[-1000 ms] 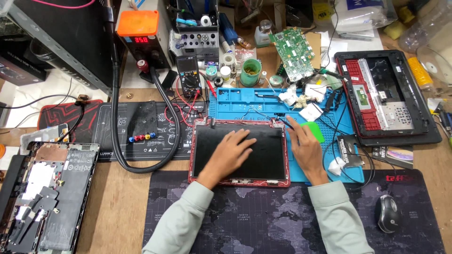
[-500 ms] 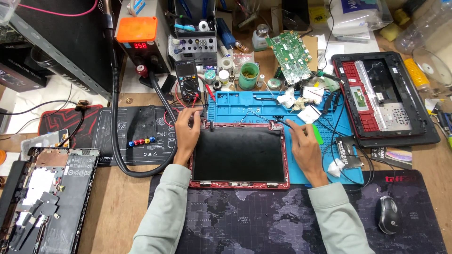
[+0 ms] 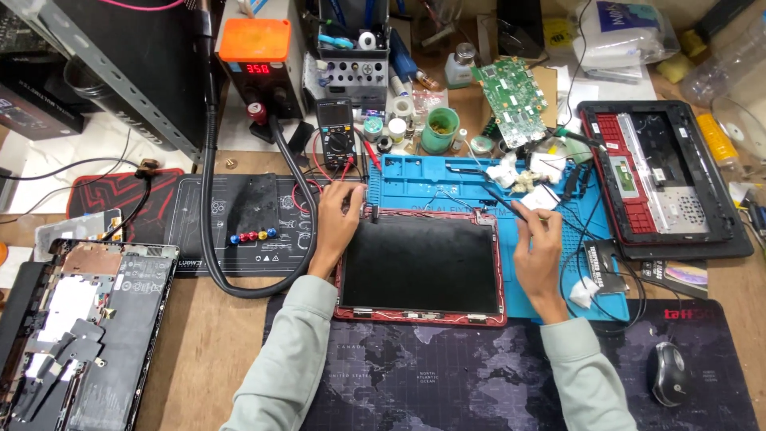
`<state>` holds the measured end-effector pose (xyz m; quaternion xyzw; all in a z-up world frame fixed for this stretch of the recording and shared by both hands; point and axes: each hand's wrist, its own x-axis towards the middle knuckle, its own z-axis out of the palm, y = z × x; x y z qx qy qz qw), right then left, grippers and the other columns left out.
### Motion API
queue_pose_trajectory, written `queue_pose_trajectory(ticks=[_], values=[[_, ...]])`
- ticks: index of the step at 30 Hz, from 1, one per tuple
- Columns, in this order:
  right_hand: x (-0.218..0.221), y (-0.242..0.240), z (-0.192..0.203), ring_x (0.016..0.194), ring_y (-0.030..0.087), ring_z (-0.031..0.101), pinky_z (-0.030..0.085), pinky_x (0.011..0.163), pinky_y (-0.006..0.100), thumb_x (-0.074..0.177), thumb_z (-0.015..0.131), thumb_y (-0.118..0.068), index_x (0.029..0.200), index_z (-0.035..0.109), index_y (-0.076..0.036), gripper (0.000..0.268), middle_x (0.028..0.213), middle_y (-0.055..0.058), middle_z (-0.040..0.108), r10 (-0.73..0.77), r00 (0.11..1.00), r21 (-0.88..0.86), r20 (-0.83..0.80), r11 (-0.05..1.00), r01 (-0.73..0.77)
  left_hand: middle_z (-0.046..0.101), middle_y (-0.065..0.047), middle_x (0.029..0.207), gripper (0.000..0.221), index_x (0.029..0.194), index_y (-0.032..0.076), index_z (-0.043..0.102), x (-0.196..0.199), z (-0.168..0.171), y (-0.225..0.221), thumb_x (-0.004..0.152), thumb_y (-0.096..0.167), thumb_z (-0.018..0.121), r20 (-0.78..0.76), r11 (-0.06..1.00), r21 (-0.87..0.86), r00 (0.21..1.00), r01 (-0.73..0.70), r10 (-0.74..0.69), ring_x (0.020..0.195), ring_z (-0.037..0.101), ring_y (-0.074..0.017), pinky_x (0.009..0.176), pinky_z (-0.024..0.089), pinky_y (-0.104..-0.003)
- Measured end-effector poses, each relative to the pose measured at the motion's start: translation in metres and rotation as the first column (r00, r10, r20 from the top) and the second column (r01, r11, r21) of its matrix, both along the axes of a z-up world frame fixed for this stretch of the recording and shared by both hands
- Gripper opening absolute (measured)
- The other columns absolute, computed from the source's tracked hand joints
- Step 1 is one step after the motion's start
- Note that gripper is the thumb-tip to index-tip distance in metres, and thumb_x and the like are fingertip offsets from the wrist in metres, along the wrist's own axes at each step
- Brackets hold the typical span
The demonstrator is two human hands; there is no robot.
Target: Repairing a laptop screen by prying the bezel and repositioning the LCD panel
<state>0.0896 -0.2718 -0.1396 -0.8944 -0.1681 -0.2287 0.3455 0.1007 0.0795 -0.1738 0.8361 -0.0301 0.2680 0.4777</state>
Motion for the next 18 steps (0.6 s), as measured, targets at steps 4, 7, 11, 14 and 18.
queue_pose_trajectory(ticks=[4, 7, 11, 14, 18], values=[[0.002, 0.039, 0.044, 0.088, 0.032, 0.067, 0.056, 0.078, 0.04, 0.102, 0.068, 0.003, 0.134, 0.067, -0.001, 0.033, 0.099, 0.017, 0.057, 0.042, 0.999, 0.118, 0.014, 0.992, -0.043, 0.067, -0.003, 0.095, 0.02, 0.106, 0.018, 0.074, -0.001, -0.006, 0.003, 0.107, 0.028, 0.056, -0.031, 0.999, 0.031, 0.999, 0.019, -0.018, 0.095, 0.063, -0.0262, 0.089, 0.046, -0.039], [0.012, 0.073, 0.076, 0.086, 0.03, 0.07, 0.058, 0.079, 0.039, 0.098, 0.075, 0.001, 0.132, 0.064, 0.003, 0.036, 0.096, 0.019, 0.068, 0.119, 0.992, 0.225, 0.03, 0.967, -0.123, 0.066, -0.004, 0.097, 0.024, 0.107, 0.018, 0.073, 0.001, -0.008, 0.004, 0.109, 0.031, 0.053, -0.034, 0.998, 0.044, 0.999, 0.037, -0.035, 0.096, 0.061, -0.0257, 0.089, 0.044, -0.039], [0.041, 0.12, 0.092, 0.083, 0.025, 0.074, 0.061, 0.074, 0.036, 0.098, 0.076, -0.003, 0.123, 0.062, 0.001, 0.028, 0.094, 0.016, 0.074, 0.229, 0.968, 0.246, 0.106, 0.937, -0.248, 0.065, -0.004, 0.098, 0.027, 0.108, 0.017, 0.072, 0.003, -0.012, 0.006, 0.11, 0.033, 0.051, -0.049, 0.995, 0.088, 0.998, 0.043, -0.039, 0.098, 0.06, -0.0269, 0.087, 0.044, -0.04], [0.063, 0.156, 0.107, 0.076, 0.026, 0.074, 0.062, 0.069, 0.037, 0.103, 0.069, -0.002, 0.116, 0.064, 0.002, 0.014, 0.091, 0.018, 0.074, 0.301, 0.932, 0.192, 0.2, 0.921, -0.339, 0.063, -0.004, 0.097, 0.028, 0.107, 0.016, 0.072, 0.004, -0.011, 0.008, 0.11, 0.034, 0.051, -0.051, 0.991, 0.126, 0.998, 0.053, -0.047, 0.097, 0.059, -0.0276, 0.086, 0.044, -0.04], [0.091, 0.204, 0.127, 0.076, 0.024, 0.074, 0.061, 0.07, 0.033, 0.104, 0.068, -0.002, 0.109, 0.07, -0.004, 0.006, 0.089, 0.011, 0.074, 0.35, 0.873, 0.122, 0.34, 0.904, -0.41, 0.062, -0.004, 0.096, 0.028, 0.106, 0.015, 0.071, 0.001, -0.006, 0.009, 0.11, 0.033, 0.051, -0.047, 0.99, 0.125, 0.997, 0.06, -0.055, 0.096, 0.059, -0.0283, 0.084, 0.044, -0.039]])
